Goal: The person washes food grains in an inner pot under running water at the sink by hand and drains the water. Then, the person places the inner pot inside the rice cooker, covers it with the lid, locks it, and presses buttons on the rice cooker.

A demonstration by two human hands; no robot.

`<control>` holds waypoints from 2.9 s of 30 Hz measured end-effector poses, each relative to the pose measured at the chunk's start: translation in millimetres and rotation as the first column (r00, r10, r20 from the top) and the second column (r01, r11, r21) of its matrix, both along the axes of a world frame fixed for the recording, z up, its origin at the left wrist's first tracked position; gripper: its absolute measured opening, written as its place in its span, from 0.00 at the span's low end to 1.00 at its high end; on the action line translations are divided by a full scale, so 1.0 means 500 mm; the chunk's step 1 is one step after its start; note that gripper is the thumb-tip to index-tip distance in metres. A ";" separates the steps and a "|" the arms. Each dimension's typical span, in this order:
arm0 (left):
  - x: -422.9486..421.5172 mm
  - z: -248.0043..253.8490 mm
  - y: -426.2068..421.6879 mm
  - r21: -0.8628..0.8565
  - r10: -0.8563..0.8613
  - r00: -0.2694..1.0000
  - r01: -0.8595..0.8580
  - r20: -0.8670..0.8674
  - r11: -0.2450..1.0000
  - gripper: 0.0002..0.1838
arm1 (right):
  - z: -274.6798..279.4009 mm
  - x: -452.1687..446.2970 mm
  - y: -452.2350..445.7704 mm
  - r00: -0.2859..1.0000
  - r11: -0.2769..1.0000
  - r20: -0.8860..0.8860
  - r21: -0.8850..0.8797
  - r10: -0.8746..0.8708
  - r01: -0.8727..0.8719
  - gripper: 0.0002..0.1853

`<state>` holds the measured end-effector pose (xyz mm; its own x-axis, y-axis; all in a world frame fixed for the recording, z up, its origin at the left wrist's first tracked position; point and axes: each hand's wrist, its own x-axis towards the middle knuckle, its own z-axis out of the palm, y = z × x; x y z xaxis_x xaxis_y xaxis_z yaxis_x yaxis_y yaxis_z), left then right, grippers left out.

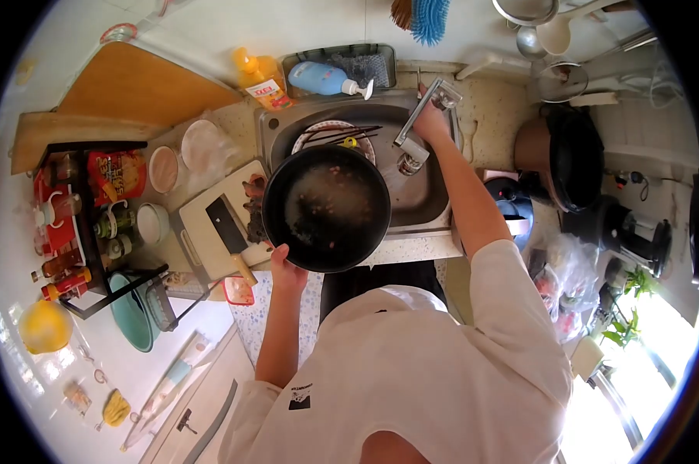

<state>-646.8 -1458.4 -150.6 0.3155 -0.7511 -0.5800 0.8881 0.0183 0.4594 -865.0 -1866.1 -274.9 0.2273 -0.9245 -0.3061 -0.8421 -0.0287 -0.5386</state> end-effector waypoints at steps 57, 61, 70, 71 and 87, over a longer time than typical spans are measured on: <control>-0.014 0.008 -0.001 -0.031 0.017 0.997 -0.015 0.076 0.999 0.43 | 0.019 -0.098 0.209 0.975 0.902 -0.046 -0.371 0.219 -0.220 0.20; -0.027 0.033 -0.032 -0.090 0.030 0.994 -0.021 0.104 0.996 0.45 | 0.028 -0.153 0.371 0.937 0.969 0.256 0.011 -0.240 0.245 0.13; -0.039 0.023 -0.073 -0.141 -0.003 0.973 0.036 0.231 0.989 0.56 | 0.359 -0.017 0.461 0.860 0.994 0.507 -0.107 0.060 -0.007 0.13; -0.043 0.031 -0.077 -0.141 -0.001 0.967 0.038 0.254 0.989 0.57 | 0.378 0.013 0.460 0.853 0.997 0.518 0.000 0.061 -0.071 0.16; -0.109 0.018 -0.081 -0.118 -0.057 0.970 0.087 0.237 0.989 0.60 | 0.137 0.227 0.452 0.950 0.945 0.102 0.113 0.296 -0.307 0.31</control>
<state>-701.1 -1498.7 -141.6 0.3731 -0.8392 -0.3958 0.7580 0.0297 0.6516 -751.5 -1640.0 -206.3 0.5186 -0.7640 -0.3838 -0.7571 -0.2017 -0.6214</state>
